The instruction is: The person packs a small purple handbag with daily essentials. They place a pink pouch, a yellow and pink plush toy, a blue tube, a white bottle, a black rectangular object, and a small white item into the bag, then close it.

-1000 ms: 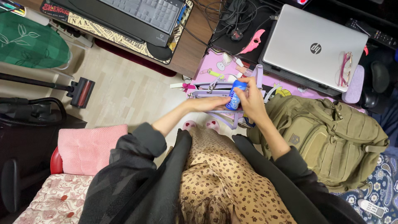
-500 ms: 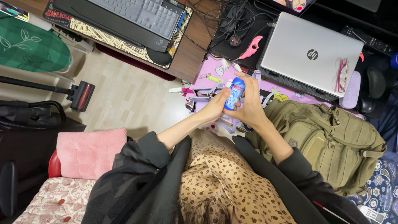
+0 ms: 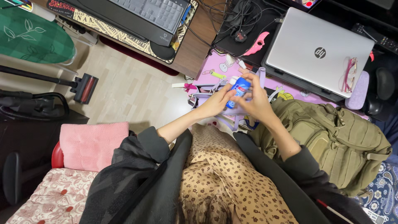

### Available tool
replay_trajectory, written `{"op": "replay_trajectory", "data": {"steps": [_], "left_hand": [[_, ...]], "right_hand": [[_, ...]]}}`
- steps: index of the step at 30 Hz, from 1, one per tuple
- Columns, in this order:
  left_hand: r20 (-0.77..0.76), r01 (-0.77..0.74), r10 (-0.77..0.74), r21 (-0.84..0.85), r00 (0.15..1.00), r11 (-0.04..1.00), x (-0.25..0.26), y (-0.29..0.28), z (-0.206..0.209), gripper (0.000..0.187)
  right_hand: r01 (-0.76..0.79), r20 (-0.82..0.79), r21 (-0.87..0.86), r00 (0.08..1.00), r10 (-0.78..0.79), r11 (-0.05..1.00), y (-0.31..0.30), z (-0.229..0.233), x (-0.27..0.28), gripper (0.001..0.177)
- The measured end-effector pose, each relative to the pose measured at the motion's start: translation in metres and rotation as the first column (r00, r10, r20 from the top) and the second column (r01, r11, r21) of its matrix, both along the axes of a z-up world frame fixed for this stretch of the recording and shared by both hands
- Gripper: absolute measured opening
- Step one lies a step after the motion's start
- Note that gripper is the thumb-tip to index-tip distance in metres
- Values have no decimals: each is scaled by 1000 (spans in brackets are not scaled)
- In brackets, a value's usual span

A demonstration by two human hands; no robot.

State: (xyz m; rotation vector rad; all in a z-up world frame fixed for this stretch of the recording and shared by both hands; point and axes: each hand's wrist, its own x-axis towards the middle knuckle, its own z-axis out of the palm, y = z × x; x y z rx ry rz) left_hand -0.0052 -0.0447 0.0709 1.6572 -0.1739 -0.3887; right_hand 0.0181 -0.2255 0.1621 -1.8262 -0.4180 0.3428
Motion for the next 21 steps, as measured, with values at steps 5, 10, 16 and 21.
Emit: {"op": "replay_trajectory", "data": {"steps": [5, 10, 16, 21], "left_hand": [[198, 117, -155, 189, 968, 975, -9, 39, 6, 36], [391, -177, -239, 774, 889, 608, -51, 62, 10, 61], [561, -203, -308, 670, 769, 715, -36, 71, 7, 40], [503, -211, -274, 709, 820, 673, -6, 85, 1, 27]], "right_hand": [[99, -146, 105, 986, -83, 990, -33, -24, 3, 60], [98, -391, 461, 915, 103, 882, -77, -56, 1, 41], [-175, -420, 400, 837, 350, 899, -88, -49, -6, 37], [-304, 42, -313, 942, 333, 900, -56, -36, -26, 42]]}}
